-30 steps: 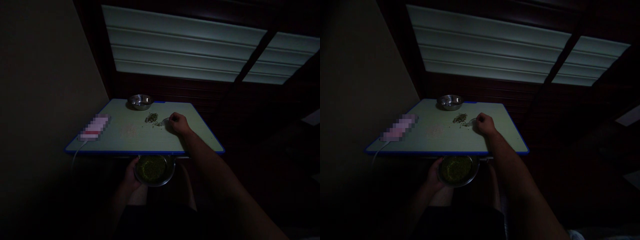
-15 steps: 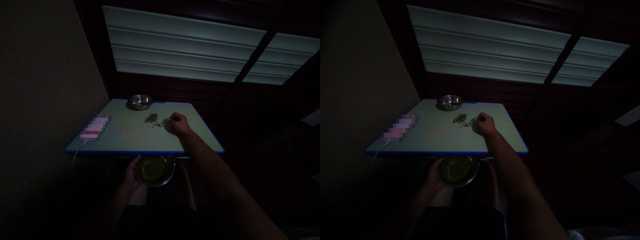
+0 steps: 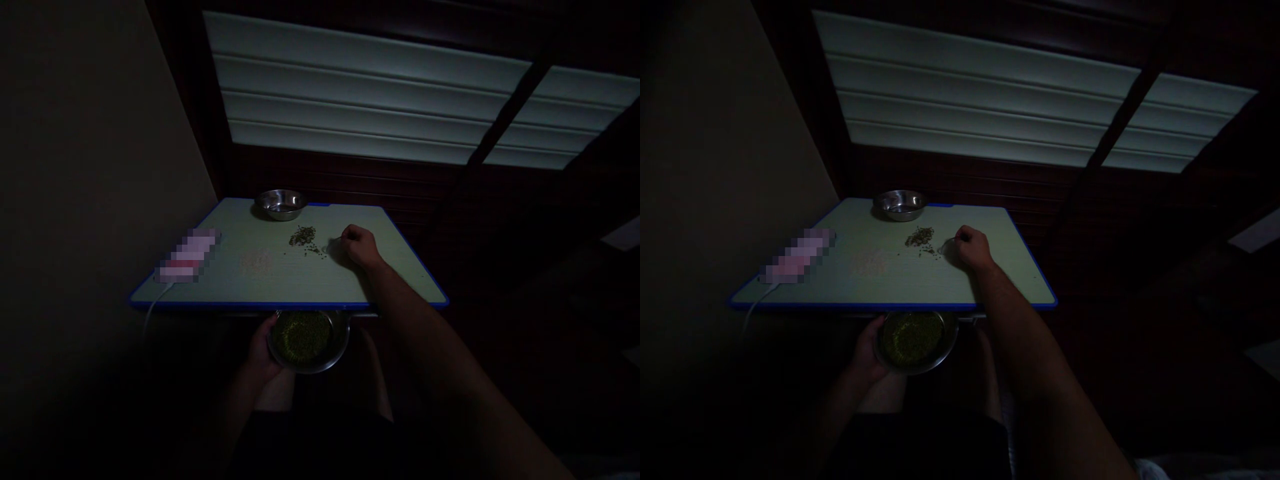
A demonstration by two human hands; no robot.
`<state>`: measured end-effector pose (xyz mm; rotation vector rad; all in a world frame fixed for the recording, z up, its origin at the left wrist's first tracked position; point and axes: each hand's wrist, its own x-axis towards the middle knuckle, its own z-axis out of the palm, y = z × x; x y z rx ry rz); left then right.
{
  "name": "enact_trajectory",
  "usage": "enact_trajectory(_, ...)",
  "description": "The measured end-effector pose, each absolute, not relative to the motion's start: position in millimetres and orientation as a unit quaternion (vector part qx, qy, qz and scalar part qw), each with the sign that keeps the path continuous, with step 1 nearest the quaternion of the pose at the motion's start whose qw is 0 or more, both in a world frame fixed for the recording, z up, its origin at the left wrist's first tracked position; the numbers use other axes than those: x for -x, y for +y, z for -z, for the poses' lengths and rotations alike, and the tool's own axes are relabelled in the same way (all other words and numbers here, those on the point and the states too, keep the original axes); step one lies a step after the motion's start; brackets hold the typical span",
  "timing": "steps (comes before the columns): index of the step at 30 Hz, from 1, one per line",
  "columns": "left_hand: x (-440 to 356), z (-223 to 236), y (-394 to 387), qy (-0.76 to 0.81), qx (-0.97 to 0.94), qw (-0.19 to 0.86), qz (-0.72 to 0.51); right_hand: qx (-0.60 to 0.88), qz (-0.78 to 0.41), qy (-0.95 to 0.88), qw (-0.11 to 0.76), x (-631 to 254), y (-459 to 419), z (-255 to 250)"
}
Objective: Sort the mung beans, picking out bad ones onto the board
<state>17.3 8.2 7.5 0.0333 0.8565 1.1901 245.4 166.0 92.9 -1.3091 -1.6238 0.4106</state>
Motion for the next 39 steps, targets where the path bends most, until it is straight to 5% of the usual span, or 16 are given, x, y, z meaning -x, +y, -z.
enact_trajectory(39, -16.8, -8.8, 8.6, 0.386, -0.027, 0.753, -0.532, 0.494, -0.288, -0.710, 0.412, -229.5, 149.2, -100.3)
